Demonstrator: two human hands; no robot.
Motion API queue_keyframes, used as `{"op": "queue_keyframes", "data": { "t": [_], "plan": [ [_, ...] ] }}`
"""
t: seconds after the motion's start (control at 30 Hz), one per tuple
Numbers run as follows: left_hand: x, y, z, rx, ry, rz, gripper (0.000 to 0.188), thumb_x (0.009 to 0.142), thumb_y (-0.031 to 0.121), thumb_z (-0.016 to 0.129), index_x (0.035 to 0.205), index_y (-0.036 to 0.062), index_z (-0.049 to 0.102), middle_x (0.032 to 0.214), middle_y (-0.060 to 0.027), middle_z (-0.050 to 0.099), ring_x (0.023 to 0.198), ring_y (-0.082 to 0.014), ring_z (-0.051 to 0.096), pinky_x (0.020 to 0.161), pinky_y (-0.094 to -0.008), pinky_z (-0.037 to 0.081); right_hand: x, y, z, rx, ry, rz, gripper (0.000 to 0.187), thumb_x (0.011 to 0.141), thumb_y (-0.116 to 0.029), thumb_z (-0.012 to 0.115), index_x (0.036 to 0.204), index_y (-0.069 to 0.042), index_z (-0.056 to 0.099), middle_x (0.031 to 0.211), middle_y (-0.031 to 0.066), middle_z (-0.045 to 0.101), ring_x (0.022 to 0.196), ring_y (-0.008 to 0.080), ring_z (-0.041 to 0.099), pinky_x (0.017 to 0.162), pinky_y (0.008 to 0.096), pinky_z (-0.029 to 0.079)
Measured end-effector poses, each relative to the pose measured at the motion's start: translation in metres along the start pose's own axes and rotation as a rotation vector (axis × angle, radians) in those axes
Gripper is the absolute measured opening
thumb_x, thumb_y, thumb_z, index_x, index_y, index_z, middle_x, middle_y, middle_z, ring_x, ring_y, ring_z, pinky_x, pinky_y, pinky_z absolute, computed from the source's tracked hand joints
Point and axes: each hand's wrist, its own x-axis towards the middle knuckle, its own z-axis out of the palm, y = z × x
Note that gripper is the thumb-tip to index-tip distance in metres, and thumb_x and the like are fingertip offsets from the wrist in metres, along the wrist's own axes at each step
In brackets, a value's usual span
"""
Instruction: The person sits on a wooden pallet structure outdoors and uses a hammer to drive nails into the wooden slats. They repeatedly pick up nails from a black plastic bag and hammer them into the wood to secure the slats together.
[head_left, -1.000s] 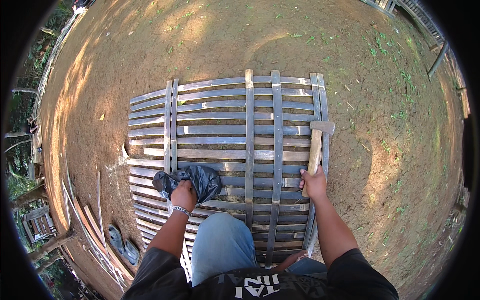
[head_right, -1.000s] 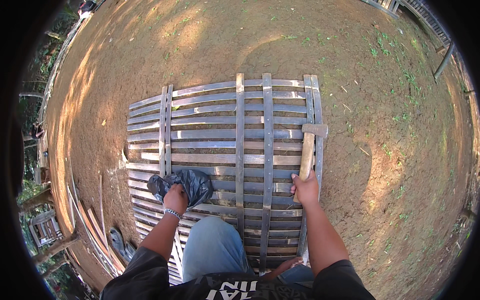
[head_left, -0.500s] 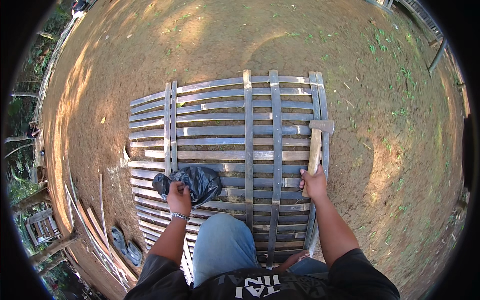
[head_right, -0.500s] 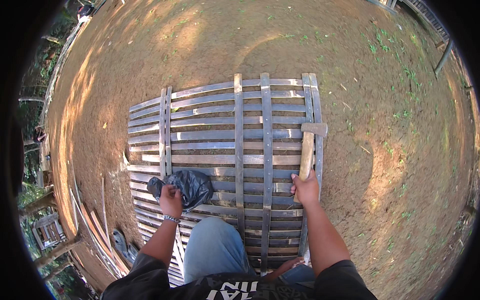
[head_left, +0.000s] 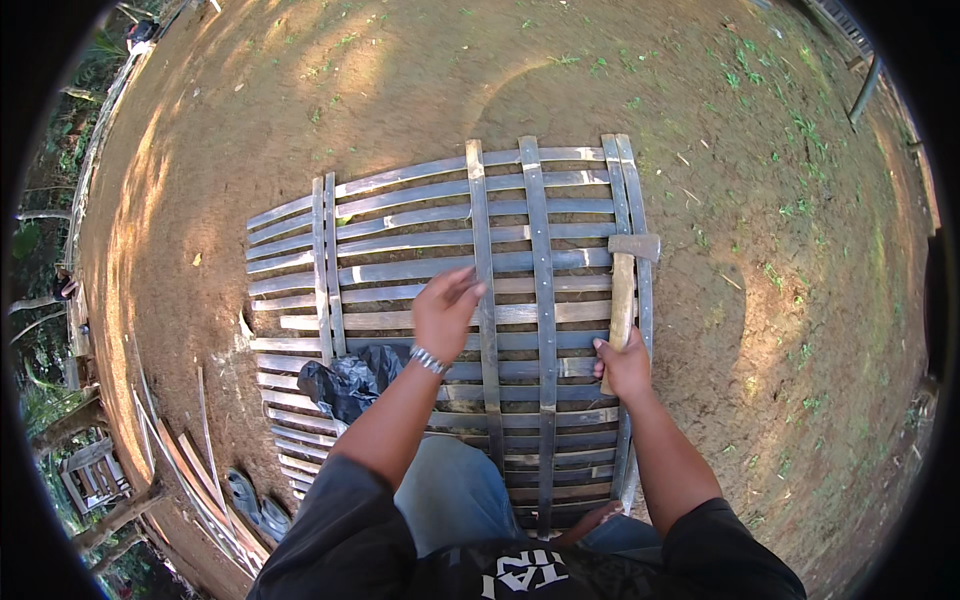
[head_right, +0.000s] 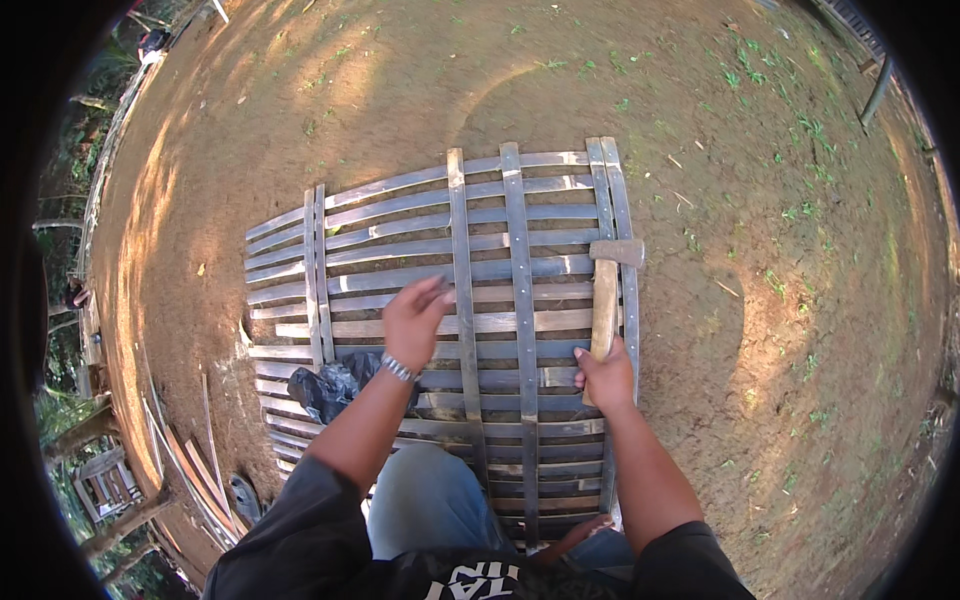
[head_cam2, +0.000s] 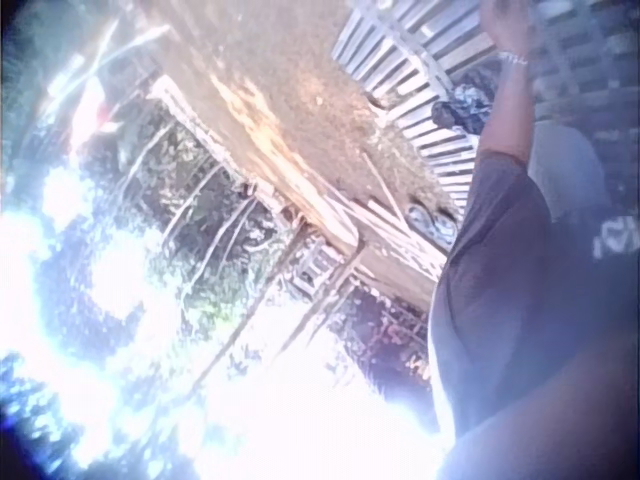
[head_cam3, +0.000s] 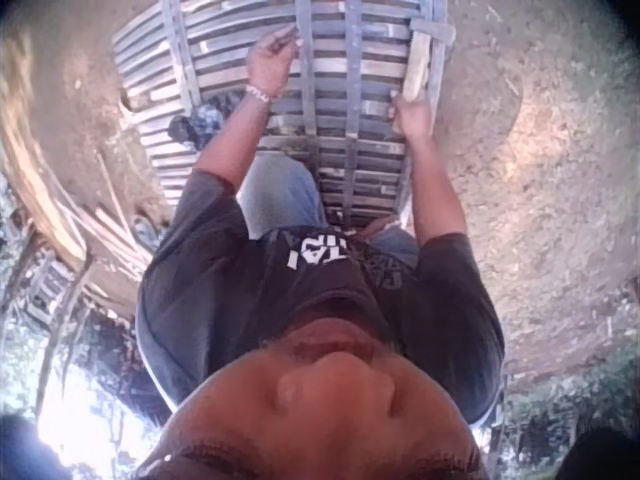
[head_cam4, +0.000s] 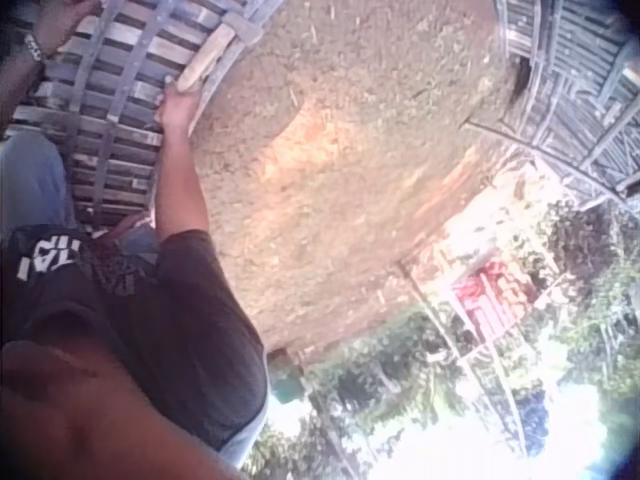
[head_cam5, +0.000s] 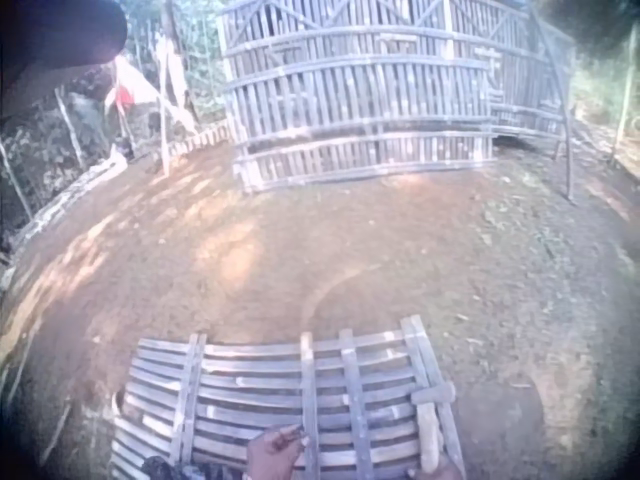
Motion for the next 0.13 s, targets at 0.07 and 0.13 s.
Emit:
{"op": "queue_keyframes", "data": {
  "t": [0.07, 0.13],
  "plan": [
    [0.026, -0.008, 0.037, -0.018, -0.072, -0.027, 0.034, 0.092, 0.004, 0.078, 0.124, -0.0028, 0.071, 0.118, -0.0135, 0.074, 0.105, -0.0187, 0.073, 0.091, -0.0292, 0.057, -0.001, -0.003, 0.0, -0.025, 0.016, 0.01, 0.035, 0.094, -0.008, 0.075, 0.116, 0.001, 0.048, 0.079, 0.0082, 0.065, 0.054, 0.0145, 0.063, 0.047, 0.0308, 0.054],
    [0.05, -0.014, 0.064, 0.048, -0.125, -0.038, 0.044, 0.091, 0.006, 0.08, 0.132, -0.0038, 0.066, 0.123, -0.0149, 0.074, 0.113, -0.018, 0.072, 0.095, -0.0294, 0.057, 0.001, 0.001, -0.002, -0.014, 0.003, 0.001, 0.034, 0.095, -0.008, 0.074, 0.116, 0.0, 0.048, 0.08, 0.0096, 0.066, 0.054, 0.0146, 0.064, 0.047, 0.0308, 0.054]
  ]
}}
